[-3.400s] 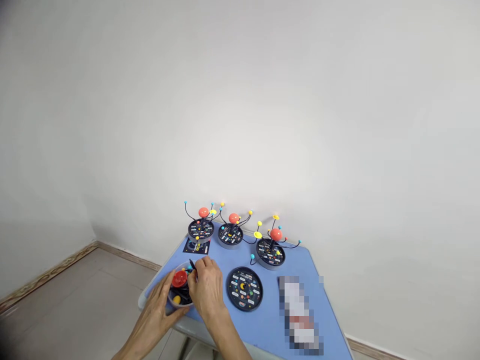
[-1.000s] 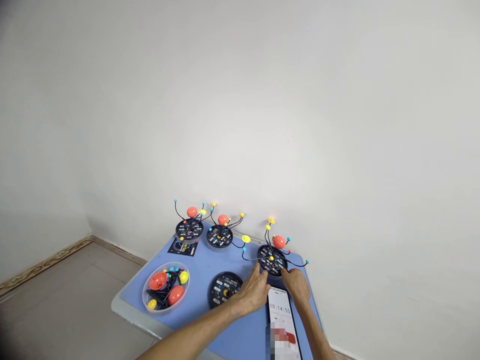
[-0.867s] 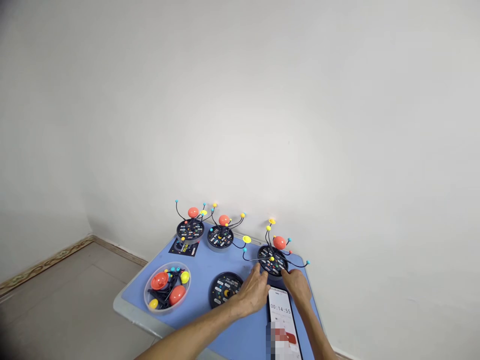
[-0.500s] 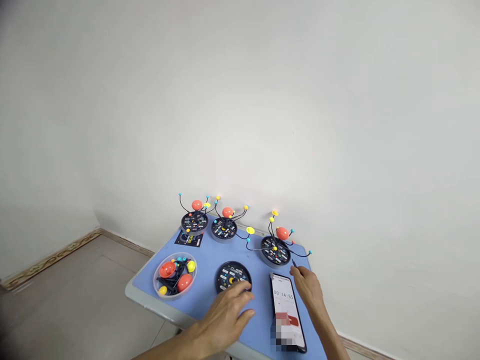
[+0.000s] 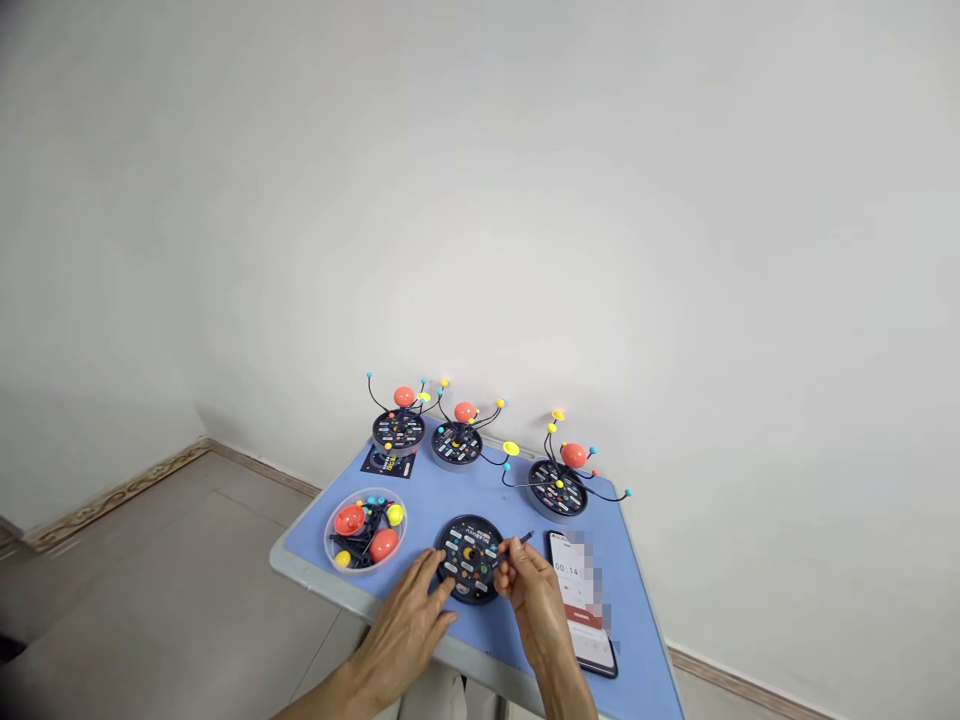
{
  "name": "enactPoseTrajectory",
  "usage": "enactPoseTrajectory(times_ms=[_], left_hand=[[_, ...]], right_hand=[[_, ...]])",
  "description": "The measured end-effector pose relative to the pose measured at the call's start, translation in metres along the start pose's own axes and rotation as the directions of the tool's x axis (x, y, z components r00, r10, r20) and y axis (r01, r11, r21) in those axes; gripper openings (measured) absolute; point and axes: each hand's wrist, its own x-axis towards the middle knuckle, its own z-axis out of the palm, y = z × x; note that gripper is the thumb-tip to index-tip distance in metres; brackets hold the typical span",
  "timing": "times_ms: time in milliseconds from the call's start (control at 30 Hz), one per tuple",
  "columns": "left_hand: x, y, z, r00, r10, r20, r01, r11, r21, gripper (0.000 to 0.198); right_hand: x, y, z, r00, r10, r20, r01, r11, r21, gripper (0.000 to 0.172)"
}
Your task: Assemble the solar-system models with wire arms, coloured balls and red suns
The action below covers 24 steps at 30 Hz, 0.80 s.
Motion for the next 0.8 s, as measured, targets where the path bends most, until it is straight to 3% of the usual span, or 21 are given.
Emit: enactPoseTrajectory(times_ms=[167,300,367,467,800], left_hand=[[-0.013,-0.006,-0.007,0.999,-0.038,0.029,0.04,0.997,-0.063,0.045],[-0.005,-0.003,-0.007,0.987,-0.14,0.074,0.152,0.972,-0.182,0.091],[0.002,0.0,-0.006,0.976,-0.187,0.115,0.208,0.953,-0.219,0.103],[0.007,0.001,0.0,0.969,-0.215,0.123,0.24,0.94,-0.243,0.1],[0.0,-0.007,0.02,0.985,-0.174,-0.017,0.165,0.957,-0.239,0.086]], right_hand=[[-0.003,0.011,-0.003,1.0,-0.008,0.029,0.011,0.996,-0.09,0.042],[0.002,0.017,-0.005,0.999,-0.054,-0.009,0.05,0.965,-0.258,0.032],[0.006,0.02,-0.002,0.997,-0.073,-0.008,0.065,0.933,-0.354,0.029],[0.012,0.023,0.001,0.995,-0.096,0.017,0.092,0.873,-0.479,0.026],[0.017,0.024,0.006,0.977,-0.143,0.16,0.215,0.636,-0.741,0.022]])
